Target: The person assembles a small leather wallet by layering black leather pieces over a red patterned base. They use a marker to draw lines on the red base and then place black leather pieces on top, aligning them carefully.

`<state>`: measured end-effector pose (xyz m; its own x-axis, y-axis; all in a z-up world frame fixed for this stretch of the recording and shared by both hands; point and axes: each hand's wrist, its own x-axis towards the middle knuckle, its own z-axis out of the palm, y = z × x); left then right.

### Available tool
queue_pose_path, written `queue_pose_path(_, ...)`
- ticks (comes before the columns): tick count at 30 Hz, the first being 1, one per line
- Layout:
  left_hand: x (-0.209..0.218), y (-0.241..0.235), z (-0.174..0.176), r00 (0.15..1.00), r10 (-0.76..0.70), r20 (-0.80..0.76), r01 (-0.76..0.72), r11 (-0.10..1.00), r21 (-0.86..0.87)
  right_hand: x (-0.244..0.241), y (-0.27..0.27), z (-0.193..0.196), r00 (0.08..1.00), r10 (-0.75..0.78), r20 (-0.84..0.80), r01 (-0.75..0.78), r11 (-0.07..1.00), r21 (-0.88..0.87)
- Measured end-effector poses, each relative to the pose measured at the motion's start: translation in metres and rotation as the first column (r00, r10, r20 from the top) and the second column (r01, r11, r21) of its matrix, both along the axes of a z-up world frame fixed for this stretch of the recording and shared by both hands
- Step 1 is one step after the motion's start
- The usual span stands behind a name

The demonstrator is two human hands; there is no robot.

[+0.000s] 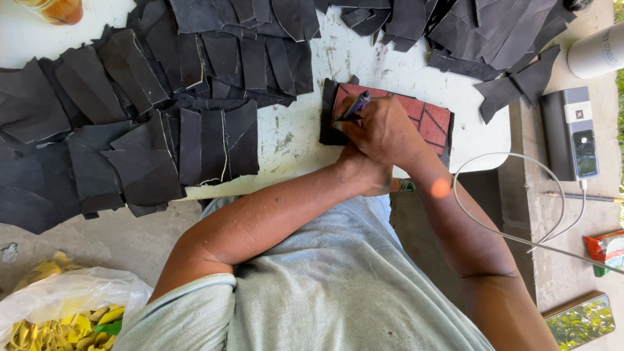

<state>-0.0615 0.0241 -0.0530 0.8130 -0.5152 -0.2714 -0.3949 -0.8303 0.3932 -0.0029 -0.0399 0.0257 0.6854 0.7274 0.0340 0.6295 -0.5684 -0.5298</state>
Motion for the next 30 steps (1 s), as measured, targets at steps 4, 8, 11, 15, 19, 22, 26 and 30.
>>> queue_pose_path(4, 0.001, 0.000, -0.003, 1.000, 0.012, -0.005, -0.012, 0.999, -0.030, 0.002, -0.003, -0.009, 0.999, 0.016, 0.045, -0.016, 1.000, -0.016)
queue_pose_path(8, 0.001, 0.001, -0.002, 0.999, -0.001, 0.033, 0.002, 1.000, -0.014, 0.003, -0.005, -0.017, 0.998, -0.045, 0.033, 0.046, 0.997, -0.056)
queue_pose_path(11, 0.002, 0.002, 0.002, 1.000, 0.003, 0.001, -0.003, 0.999, -0.049, 0.004, -0.006, -0.019, 0.992, 0.078, 0.097, -0.071, 0.995, -0.069)
queue_pose_path(15, 0.002, 0.004, 0.007, 1.000, -0.014, 0.011, 0.014, 1.000, -0.003, 0.004, -0.004, -0.017, 0.998, -0.066, -0.015, 0.066, 0.998, 0.016)
queue_pose_path(19, 0.000, 0.006, 0.012, 0.999, -0.003, 0.035, 0.004, 1.000, -0.026, 0.001, -0.002, -0.014, 0.991, -0.121, -0.055, 0.120, 0.993, -0.011)
queue_pose_path(22, 0.004, 0.007, 0.017, 1.000, -0.028, 0.008, 0.028, 0.999, 0.018, 0.003, -0.001, -0.010, 0.994, -0.073, -0.083, 0.083, 0.990, 0.113)
queue_pose_path(26, 0.001, 0.006, 0.015, 0.995, -0.057, -0.087, 0.064, 0.995, 0.082, 0.002, 0.001, -0.012, 0.998, -0.058, -0.010, 0.058, 0.996, 0.068)
queue_pose_path(30, 0.001, 0.004, 0.007, 0.998, -0.005, 0.061, 0.007, 0.999, -0.031, 0.002, -0.001, -0.009, 0.996, -0.063, -0.067, 0.062, 0.998, -0.018)
